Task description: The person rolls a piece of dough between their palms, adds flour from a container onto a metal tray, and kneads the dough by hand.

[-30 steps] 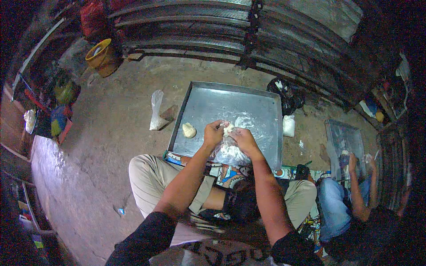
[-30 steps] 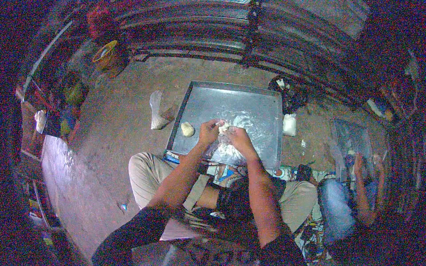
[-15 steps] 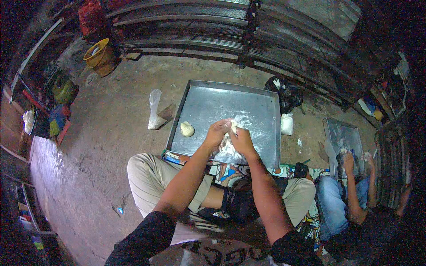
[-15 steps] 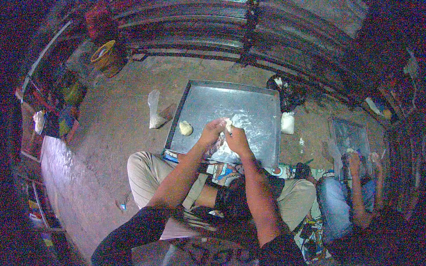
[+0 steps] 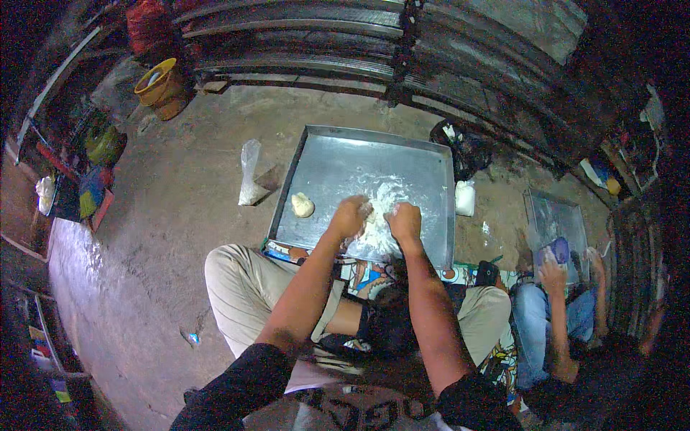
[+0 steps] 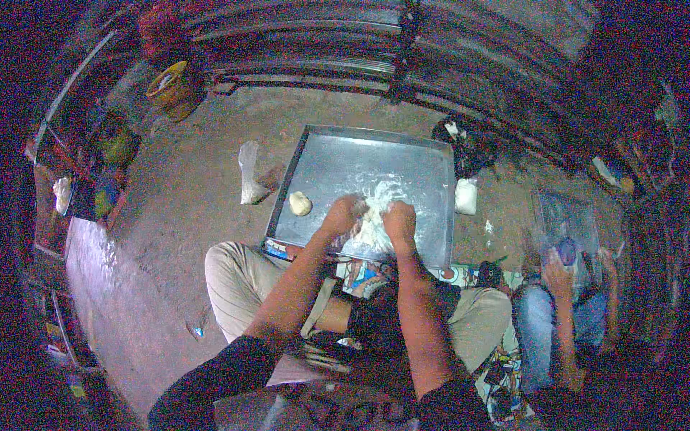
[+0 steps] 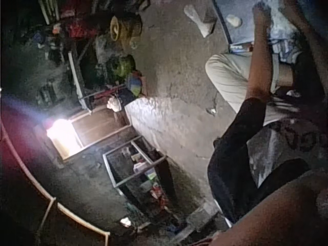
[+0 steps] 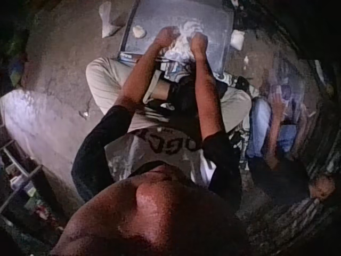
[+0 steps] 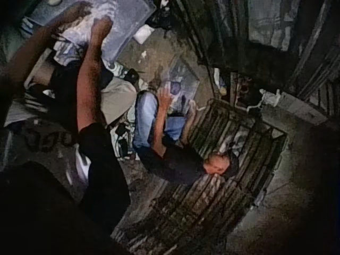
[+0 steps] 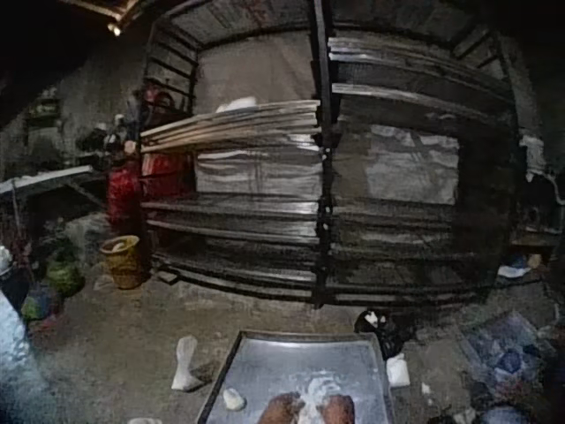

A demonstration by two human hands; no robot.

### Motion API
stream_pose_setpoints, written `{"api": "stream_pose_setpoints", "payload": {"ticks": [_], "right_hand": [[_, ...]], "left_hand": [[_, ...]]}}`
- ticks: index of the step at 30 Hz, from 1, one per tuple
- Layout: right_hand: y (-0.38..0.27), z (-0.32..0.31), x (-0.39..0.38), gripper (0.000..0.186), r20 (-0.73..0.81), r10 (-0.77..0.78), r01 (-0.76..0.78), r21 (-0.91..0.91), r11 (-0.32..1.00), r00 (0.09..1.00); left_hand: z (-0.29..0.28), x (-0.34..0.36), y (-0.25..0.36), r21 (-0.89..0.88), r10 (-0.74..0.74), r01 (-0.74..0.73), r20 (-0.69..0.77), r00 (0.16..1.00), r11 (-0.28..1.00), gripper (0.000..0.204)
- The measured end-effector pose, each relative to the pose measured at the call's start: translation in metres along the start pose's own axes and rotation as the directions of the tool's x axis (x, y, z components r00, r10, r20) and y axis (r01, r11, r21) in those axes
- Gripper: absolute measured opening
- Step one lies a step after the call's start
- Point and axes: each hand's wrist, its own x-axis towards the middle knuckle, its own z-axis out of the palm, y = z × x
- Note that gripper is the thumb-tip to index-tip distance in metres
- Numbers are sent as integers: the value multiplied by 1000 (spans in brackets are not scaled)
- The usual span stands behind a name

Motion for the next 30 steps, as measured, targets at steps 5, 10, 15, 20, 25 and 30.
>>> {"api": "stream_pose_setpoints", "payload": {"ticks": [5, 10, 15, 20, 25, 30], "right_hand": [[34, 33, 7, 20, -76, -99, 113, 216, 970, 992], [-14, 11, 6, 18, 138, -35, 21, 101, 995, 990], [-2, 24, 4, 18, -56, 10, -8, 43, 999, 998], [-10, 16, 3, 14, 9, 9, -10, 68, 998, 1000], [0, 23, 6, 19, -87, -90, 102, 150, 983, 992], [-72, 4, -26, 21, 225, -304, 340, -147, 929, 926]], "left_hand": [[-34, 5, 22, 91, -120, 123, -45, 992, 988, 21], [-34, 6, 7, 246, -51, 89, -156, 986, 965, 28], [-9, 5, 32, 301, -200, 201, -34, 979, 932, 42], [-15, 4, 33, 205, -97, 119, -112, 989, 972, 40], [-11, 1, 13, -88, 36, -56, -208, 978, 995, 22], [-29, 5, -13, 153, -156, 223, -357, 921, 963, 40]]}}
